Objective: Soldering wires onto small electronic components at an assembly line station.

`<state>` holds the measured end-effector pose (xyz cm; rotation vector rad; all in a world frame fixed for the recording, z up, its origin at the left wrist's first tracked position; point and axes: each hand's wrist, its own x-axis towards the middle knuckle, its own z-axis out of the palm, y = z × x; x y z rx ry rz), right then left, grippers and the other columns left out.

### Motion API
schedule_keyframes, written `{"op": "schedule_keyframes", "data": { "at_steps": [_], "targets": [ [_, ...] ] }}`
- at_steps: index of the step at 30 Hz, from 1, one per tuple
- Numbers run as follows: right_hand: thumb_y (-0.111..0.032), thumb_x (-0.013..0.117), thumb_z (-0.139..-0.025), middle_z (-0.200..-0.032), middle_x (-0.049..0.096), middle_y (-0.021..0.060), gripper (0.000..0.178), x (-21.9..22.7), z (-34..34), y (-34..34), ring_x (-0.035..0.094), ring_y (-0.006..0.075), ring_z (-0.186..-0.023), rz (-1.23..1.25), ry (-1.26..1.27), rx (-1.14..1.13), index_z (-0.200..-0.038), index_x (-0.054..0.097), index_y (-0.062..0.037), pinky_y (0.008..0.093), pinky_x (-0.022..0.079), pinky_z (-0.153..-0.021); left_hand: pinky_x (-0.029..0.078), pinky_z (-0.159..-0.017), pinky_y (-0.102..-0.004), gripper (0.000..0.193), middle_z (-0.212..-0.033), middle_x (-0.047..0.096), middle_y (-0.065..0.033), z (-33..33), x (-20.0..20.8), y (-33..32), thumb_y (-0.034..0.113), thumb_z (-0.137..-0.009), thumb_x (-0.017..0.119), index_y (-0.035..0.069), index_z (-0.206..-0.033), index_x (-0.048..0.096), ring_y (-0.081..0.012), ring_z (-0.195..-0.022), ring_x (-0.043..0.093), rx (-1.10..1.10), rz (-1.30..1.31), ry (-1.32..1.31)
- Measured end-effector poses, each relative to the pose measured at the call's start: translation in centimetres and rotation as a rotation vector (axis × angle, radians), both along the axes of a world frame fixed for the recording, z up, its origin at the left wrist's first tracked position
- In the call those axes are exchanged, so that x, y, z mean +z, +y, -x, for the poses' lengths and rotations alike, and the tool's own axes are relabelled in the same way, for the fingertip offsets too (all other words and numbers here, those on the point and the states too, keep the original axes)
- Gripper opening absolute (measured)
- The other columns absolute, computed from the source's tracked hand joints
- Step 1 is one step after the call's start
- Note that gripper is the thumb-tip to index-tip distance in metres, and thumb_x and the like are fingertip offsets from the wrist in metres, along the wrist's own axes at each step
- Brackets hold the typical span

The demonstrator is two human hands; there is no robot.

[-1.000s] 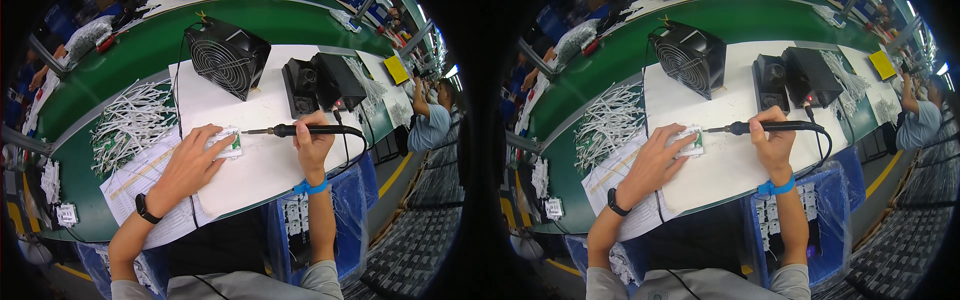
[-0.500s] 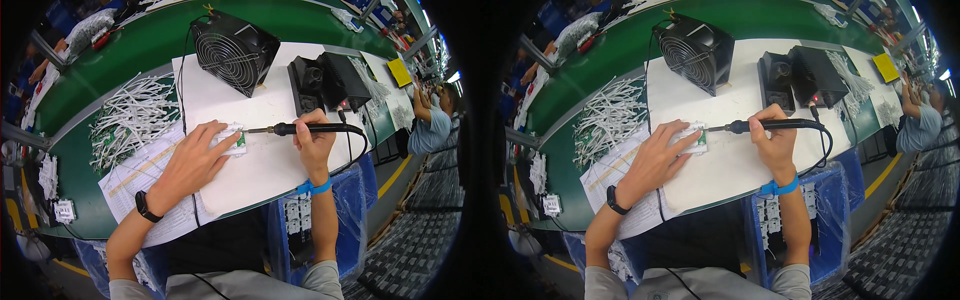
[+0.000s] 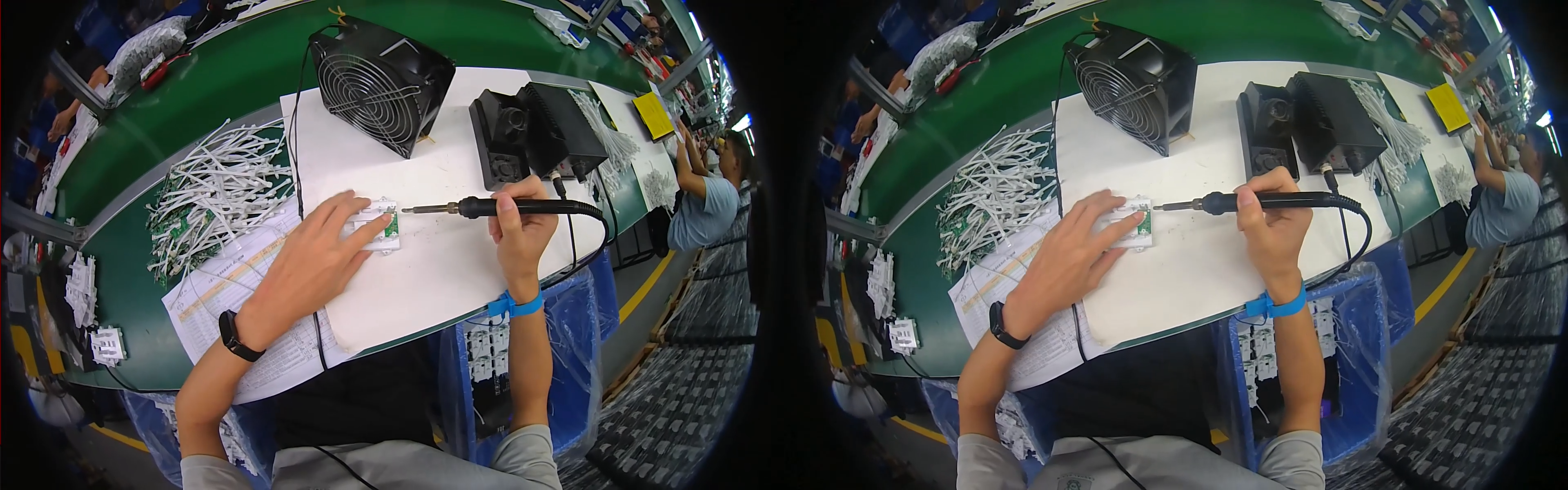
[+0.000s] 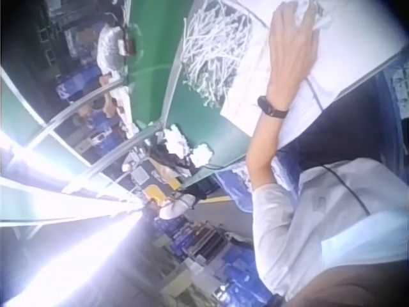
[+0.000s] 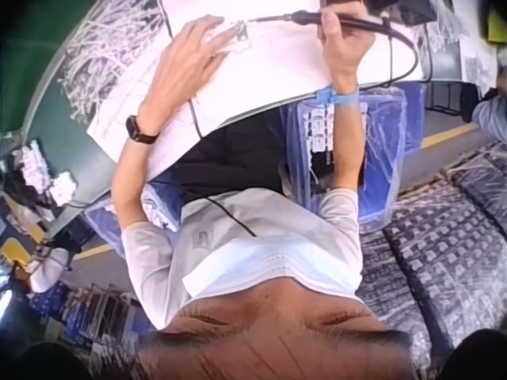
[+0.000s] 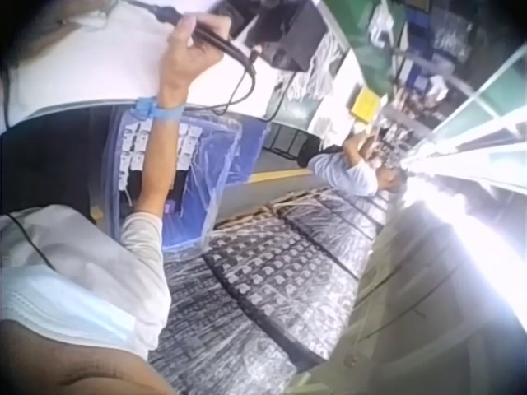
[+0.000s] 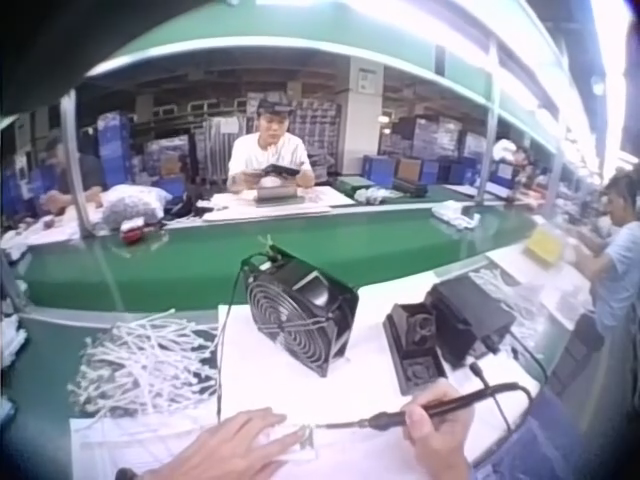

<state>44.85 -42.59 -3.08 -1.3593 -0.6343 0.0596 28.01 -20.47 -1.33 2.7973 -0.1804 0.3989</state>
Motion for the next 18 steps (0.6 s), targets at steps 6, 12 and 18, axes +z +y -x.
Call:
{"op": "schedule_keyframes", "data": {
  "at_steps": [6,12,18],
  "targets": [
    [-0.006,0.070,-0.093,-0.076,0.058,0.0001,0.010,-0.66,-0.42,0.06,0.053,0.0046,-0.066,0.038,-0.052,0.057,-0.088,0.063,-0.0019,0.0209,0.041,-0.061,0.045,-0.110,-0.0446,0.045,-0.138,0.056,-0.0146,-0.34,-0.31,0.84,0.007,-0.090,0.069,0.014,-0.135,0.064,-0.0373,-0.138,0.047,0.013,0.056,0.025],
    [-0.006,0.070,-0.090,-0.074,0.059,-0.0006,0.008,-0.41,-0.23,-0.02,0.053,0.0051,-0.066,0.059,0.047,0.130,-0.086,0.064,-0.0029,0.0216,0.041,-0.061,0.045,-0.110,-0.0441,0.044,-0.139,0.056,-0.0154,-0.48,0.19,0.56,0.006,-0.091,0.067,0.013,-0.135,0.064,-0.0373,-0.134,0.050,0.032,0.116,0.062],
    [-0.009,0.071,-0.089,-0.075,0.062,0.0006,0.009,-0.66,-0.32,-0.01,0.054,0.0059,-0.068,0.096,0.013,0.144,-0.088,0.065,-0.0030,0.0222,0.042,-0.062,0.045,-0.109,-0.0440,0.045,-0.139,0.055,-0.0162,-0.50,0.19,0.60,0.006,-0.091,0.068,0.013,-0.135,0.064,-0.0371,-0.133,0.051,0.026,0.139,0.064]
  ]
}}
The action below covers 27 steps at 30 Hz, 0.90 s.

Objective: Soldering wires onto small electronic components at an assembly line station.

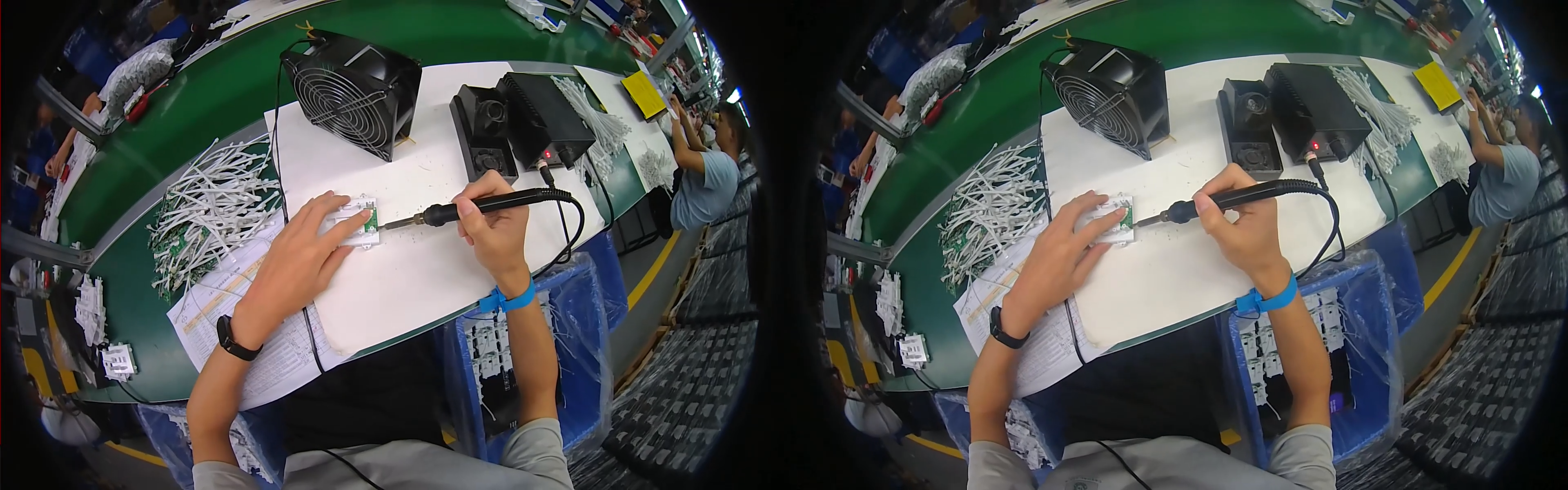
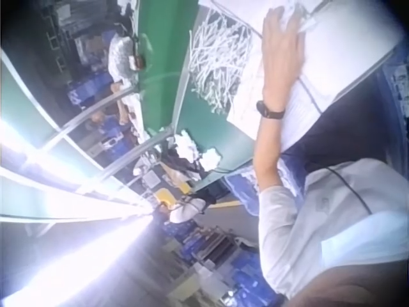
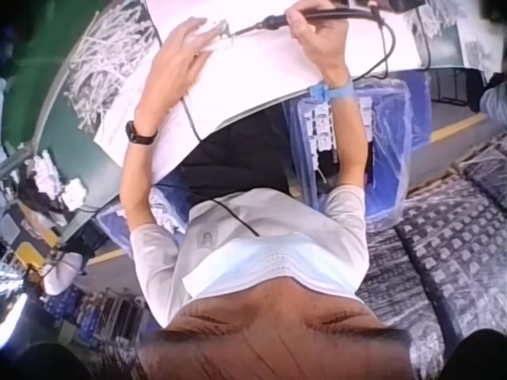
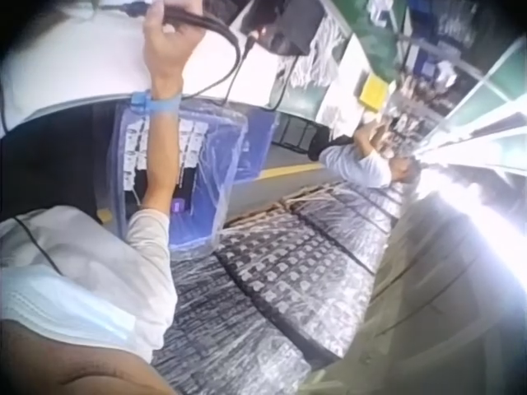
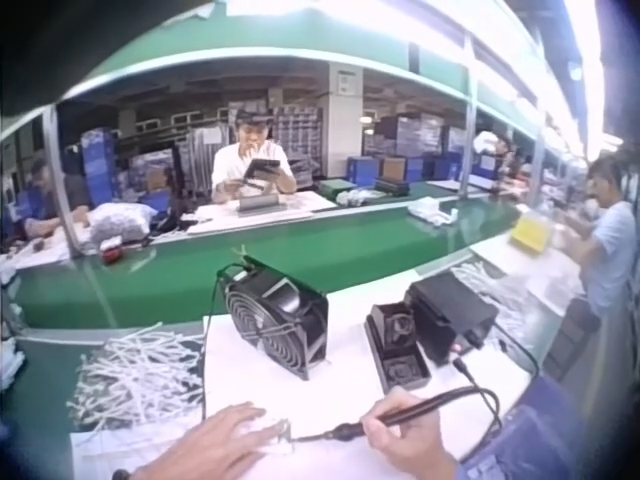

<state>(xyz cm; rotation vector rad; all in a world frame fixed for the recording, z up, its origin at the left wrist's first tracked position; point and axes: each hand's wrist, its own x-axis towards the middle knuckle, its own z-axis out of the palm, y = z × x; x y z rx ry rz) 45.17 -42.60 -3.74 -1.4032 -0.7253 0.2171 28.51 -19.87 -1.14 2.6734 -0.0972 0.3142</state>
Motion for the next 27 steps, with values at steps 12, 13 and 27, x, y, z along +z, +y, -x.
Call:
{"op": "schedule_keyframes", "data": {
  "at_steps": [12,13,27],
  "targets": [
    [-0.007,0.071,-0.089,-0.076,0.063,0.0021,0.008,0.3,0.0,0.1,0.056,0.0075,-0.069,0.002,-0.170,-0.011,-0.088,0.064,-0.0029,0.0226,0.044,-0.065,0.046,-0.108,-0.0446,0.045,-0.138,0.056,-0.0164,-0.1,0.0,-0.1,0.007,-0.090,0.069,0.012,-0.134,0.064,-0.0372,-0.132,0.052,0.004,-0.036,-0.026],
    [-0.007,0.071,-0.089,-0.076,0.063,0.0021,0.008,0.4,0.0,0.1,0.056,0.0075,-0.069,0.001,-0.173,-0.010,-0.088,0.064,-0.0029,0.0226,0.044,-0.065,0.046,-0.108,-0.0446,0.045,-0.137,0.057,-0.0163,0.0,-0.1,-0.1,0.007,-0.090,0.069,0.012,-0.134,0.064,-0.0373,-0.132,0.052,0.006,-0.037,-0.025],
    [-0.006,0.066,-0.095,-0.084,0.059,0.0017,0.007,0.1,-0.3,0.3,0.051,0.0064,-0.074,-0.153,-0.162,-0.326,-0.093,0.061,-0.0018,0.0221,0.042,-0.067,0.050,-0.090,-0.0427,0.052,-0.126,0.061,-0.0149,-0.3,-0.9,-1.9,0.026,-0.089,0.074,0.014,-0.138,0.063,-0.0327,-0.106,0.058,0.173,-0.173,-0.041]
  ]
}}
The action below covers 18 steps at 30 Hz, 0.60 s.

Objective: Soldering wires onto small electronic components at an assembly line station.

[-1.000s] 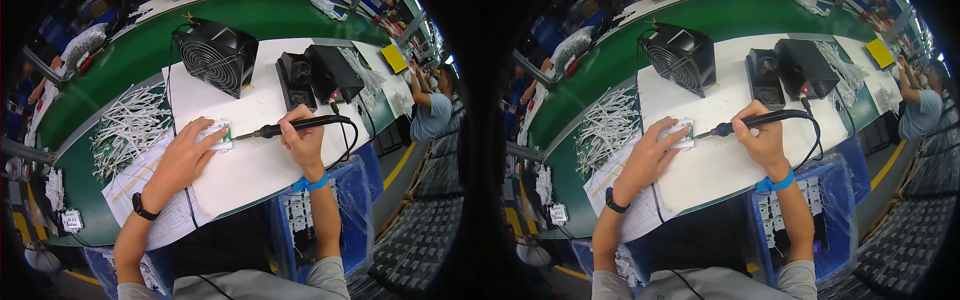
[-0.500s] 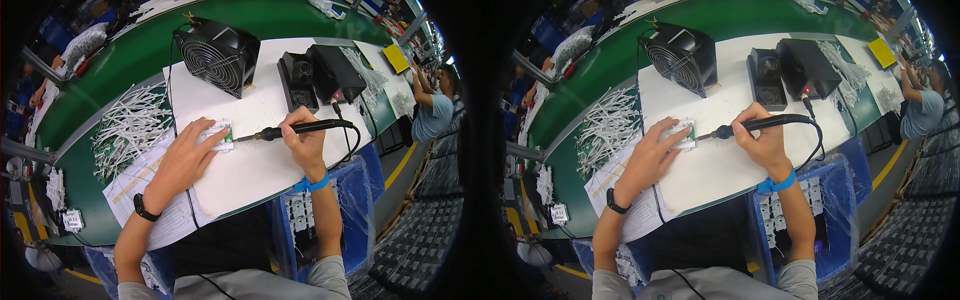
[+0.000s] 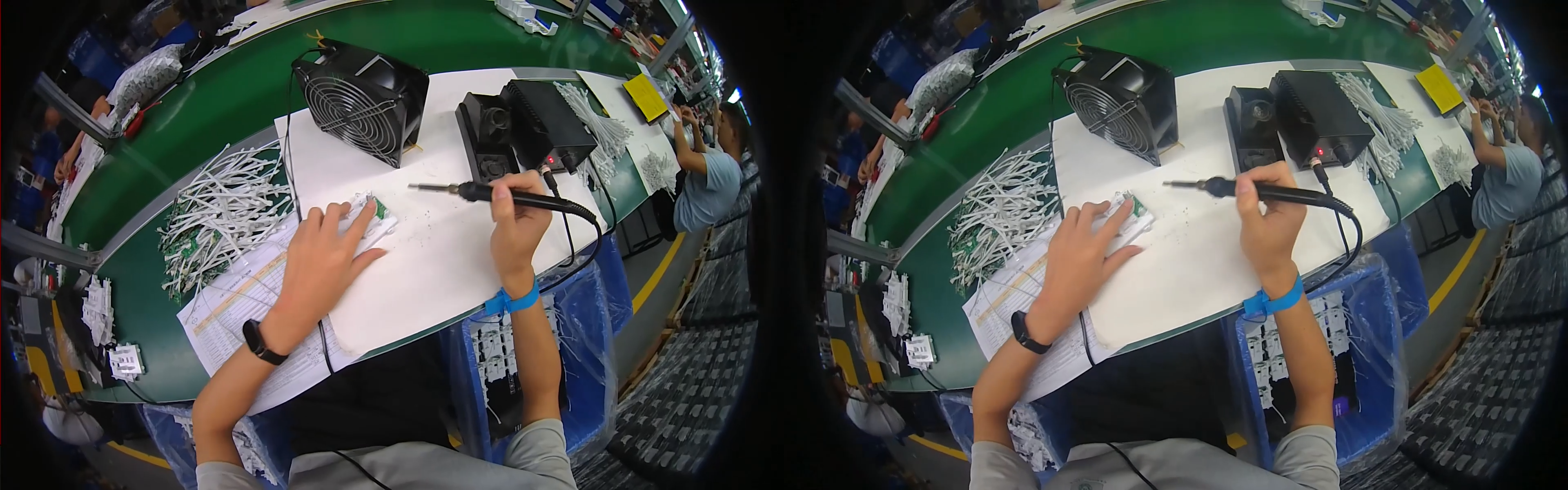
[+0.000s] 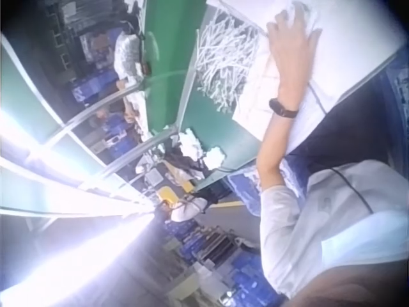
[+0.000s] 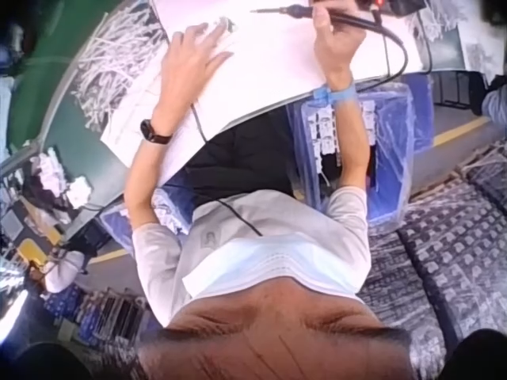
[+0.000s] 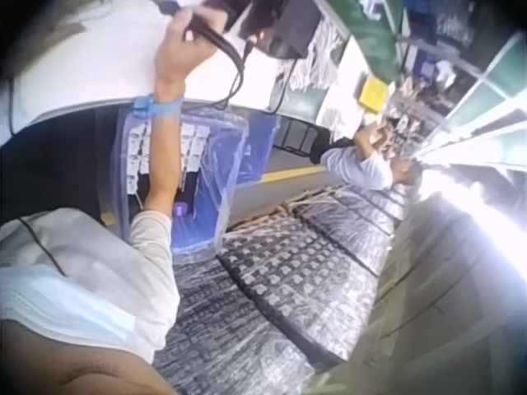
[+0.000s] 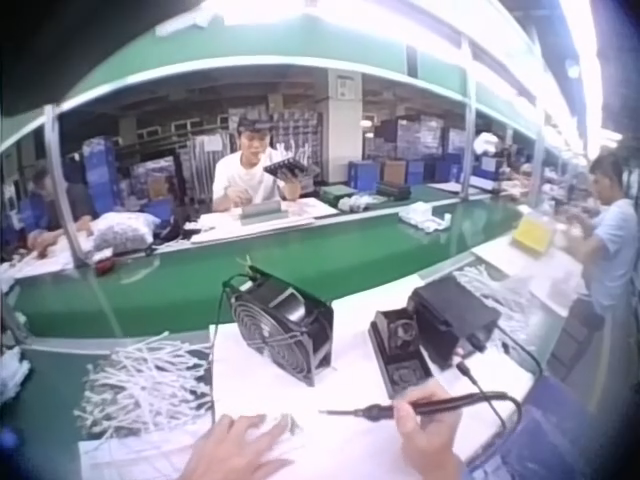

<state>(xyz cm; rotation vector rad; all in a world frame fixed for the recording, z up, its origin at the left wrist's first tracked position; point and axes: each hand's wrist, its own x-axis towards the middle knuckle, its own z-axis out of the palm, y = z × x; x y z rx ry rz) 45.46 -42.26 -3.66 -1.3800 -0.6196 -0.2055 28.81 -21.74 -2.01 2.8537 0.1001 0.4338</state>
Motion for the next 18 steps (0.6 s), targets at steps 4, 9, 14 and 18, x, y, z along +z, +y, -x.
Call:
{"op": "schedule_keyframes", "data": {
  "at_steps": [4,9,14,18],
  "targets": [
    [-0.007,0.063,-0.100,-0.080,0.057,0.0015,0.007,-0.1,-0.3,0.0,0.050,0.0052,-0.068,-0.022,0.009,-0.073,-0.098,0.059,-0.0021,0.0210,0.039,-0.061,0.049,-0.085,-0.0420,0.054,-0.121,0.061,-0.0166,-0.2,-0.1,-1.2,0.034,-0.092,0.071,0.010,-0.139,0.061,-0.0321,-0.103,0.057,0.044,-0.070,-0.042],
    [-0.009,0.063,-0.101,-0.074,0.057,0.0019,0.010,1.3,0.3,0.6,0.050,0.0060,-0.057,-0.144,0.015,-0.120,-0.096,0.058,-0.0024,0.0202,0.038,-0.051,0.051,-0.089,-0.0433,0.046,-0.132,0.060,-0.0182,1.1,-1.0,-1.0,0.021,-0.093,0.069,0.010,-0.137,0.062,-0.0335,-0.103,0.060,0.034,-0.041,-0.125],
    [-0.005,0.065,-0.098,-0.071,0.058,0.0038,0.009,2.3,3.3,1.2,0.055,0.0071,-0.053,-0.092,0.010,-0.006,-0.093,0.057,-0.0018,0.0204,0.040,-0.048,0.052,-0.091,-0.0424,0.043,-0.136,0.058,-0.0191,2.7,-1.8,-0.8,0.018,-0.091,0.071,0.006,-0.131,0.065,-0.0348,-0.105,0.061,-0.032,0.067,-0.138],
    [-0.002,0.064,-0.096,-0.069,0.055,0.0019,0.013,0.9,3.8,2.5,0.052,0.0054,-0.052,-0.091,-0.011,-0.032,-0.086,0.055,-0.0023,0.0203,0.039,-0.048,0.055,-0.086,-0.0412,0.041,-0.132,0.060,-0.0197,3.0,-0.5,-1.9,0.016,-0.089,0.072,0.002,-0.127,0.066,-0.0349,-0.105,0.060,-0.056,0.069,-0.194]
  ]
}}
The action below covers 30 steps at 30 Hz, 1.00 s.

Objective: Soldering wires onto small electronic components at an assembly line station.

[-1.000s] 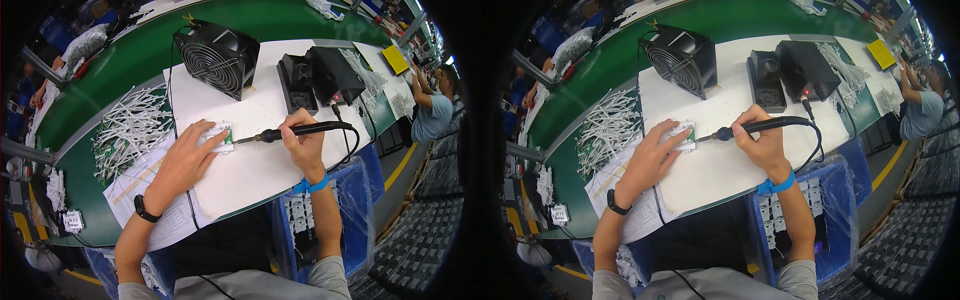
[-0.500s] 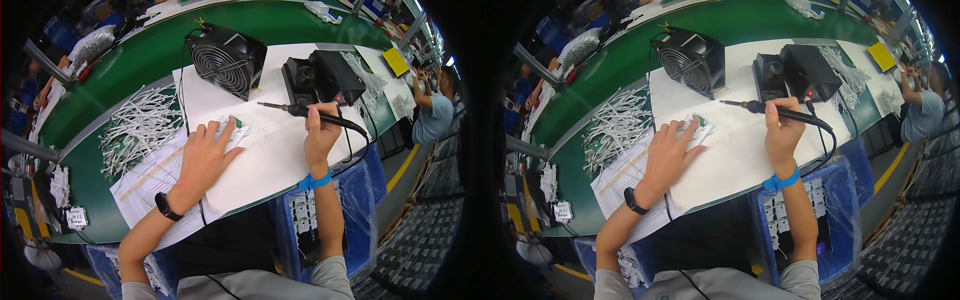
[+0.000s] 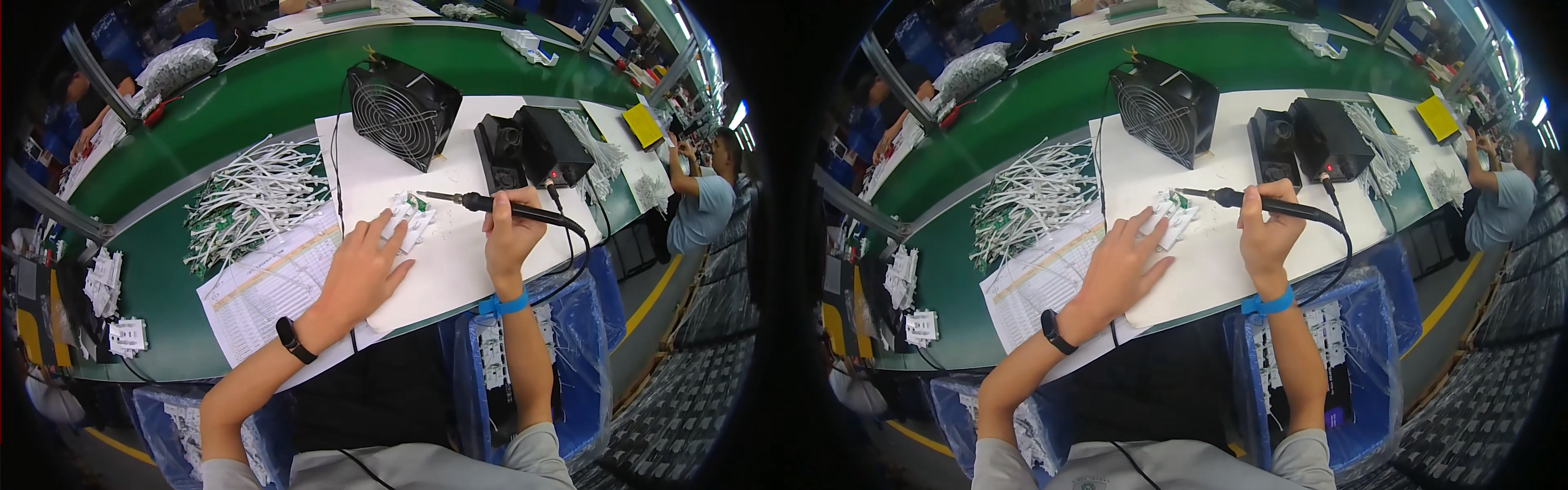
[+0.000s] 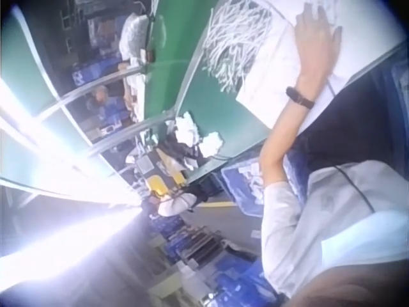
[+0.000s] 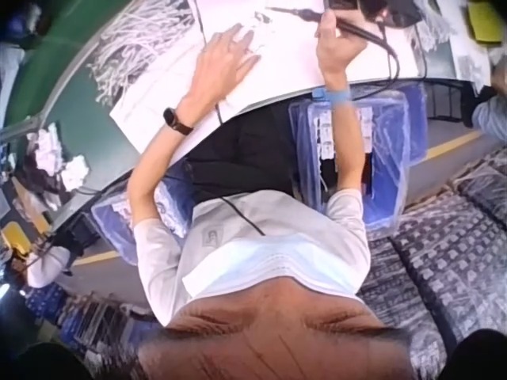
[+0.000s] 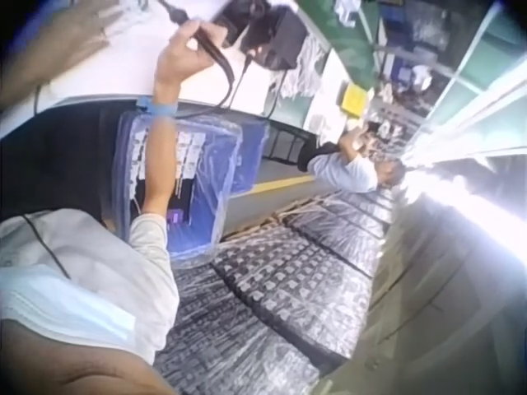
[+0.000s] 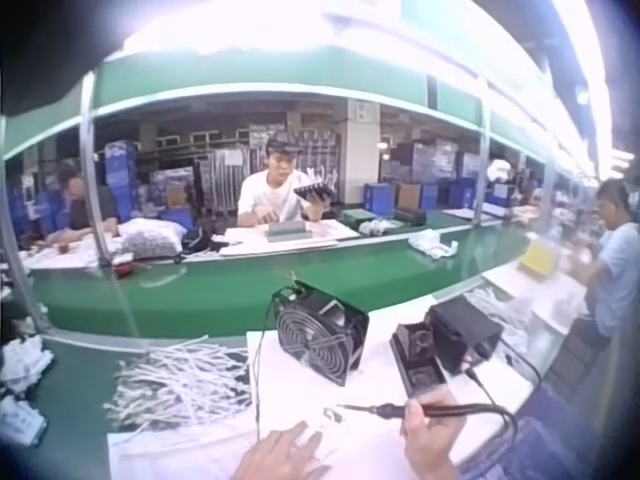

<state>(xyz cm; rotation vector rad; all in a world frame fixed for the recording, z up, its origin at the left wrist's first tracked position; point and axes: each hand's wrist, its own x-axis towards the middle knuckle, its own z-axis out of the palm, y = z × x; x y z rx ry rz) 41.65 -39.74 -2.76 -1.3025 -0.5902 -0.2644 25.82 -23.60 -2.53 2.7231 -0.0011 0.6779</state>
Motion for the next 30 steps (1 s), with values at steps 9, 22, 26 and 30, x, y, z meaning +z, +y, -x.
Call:
{"op": "schedule_keyframes", "data": {
  "at_steps": [9,22,26,30],
  "targets": [
    [-0.005,0.065,-0.097,-0.068,0.055,0.0004,0.015,-0.8,0.0,0.2,0.050,0.0041,-0.053,0.100,0.005,0.064,-0.085,0.055,-0.0030,0.0206,0.038,-0.049,0.056,-0.079,-0.0398,0.040,-0.127,0.061,-0.0225,-1.0,-1.8,-1.8,0.019,-0.088,0.075,0.000,-0.122,0.067,-0.0329,-0.102,0.062,0.088,-0.033,-0.019],
    [-0.007,0.062,-0.100,-0.064,0.053,0.0008,0.016,-0.9,0.1,0.8,0.049,0.0053,-0.047,0.165,-0.049,0.061,-0.087,0.054,-0.0042,0.0199,0.035,-0.043,0.057,-0.075,-0.0380,0.040,-0.123,0.062,-0.0240,-1.2,-1.9,-2.3,0.020,-0.088,0.075,-0.003,-0.120,0.068,-0.0323,-0.099,0.063,0.116,-0.063,-0.023],
    [-0.008,0.063,-0.100,-0.064,0.055,0.0016,0.017,-1.2,0.3,0.6,0.050,0.0055,-0.047,0.207,-0.096,0.050,-0.087,0.054,-0.0037,0.0194,0.037,-0.043,0.057,-0.074,-0.0372,0.040,-0.123,0.062,-0.0237,-1.3,-1.9,-2.4,0.020,-0.087,0.075,-0.003,-0.120,0.068,-0.0315,-0.099,0.063,0.122,-0.094,-0.029],
    [-0.010,0.064,-0.100,-0.065,0.056,0.0024,0.018,-1.3,0.3,0.6,0.050,0.0057,-0.046,0.234,-0.129,0.050,-0.086,0.054,-0.0036,0.0192,0.038,-0.043,0.057,-0.073,-0.0368,0.040,-0.123,0.062,-0.0235,-1.3,-2.0,-2.4,0.020,-0.087,0.075,-0.003,-0.119,0.068,-0.0308,-0.098,0.063,0.134,-0.104,-0.027]
  ]
}}
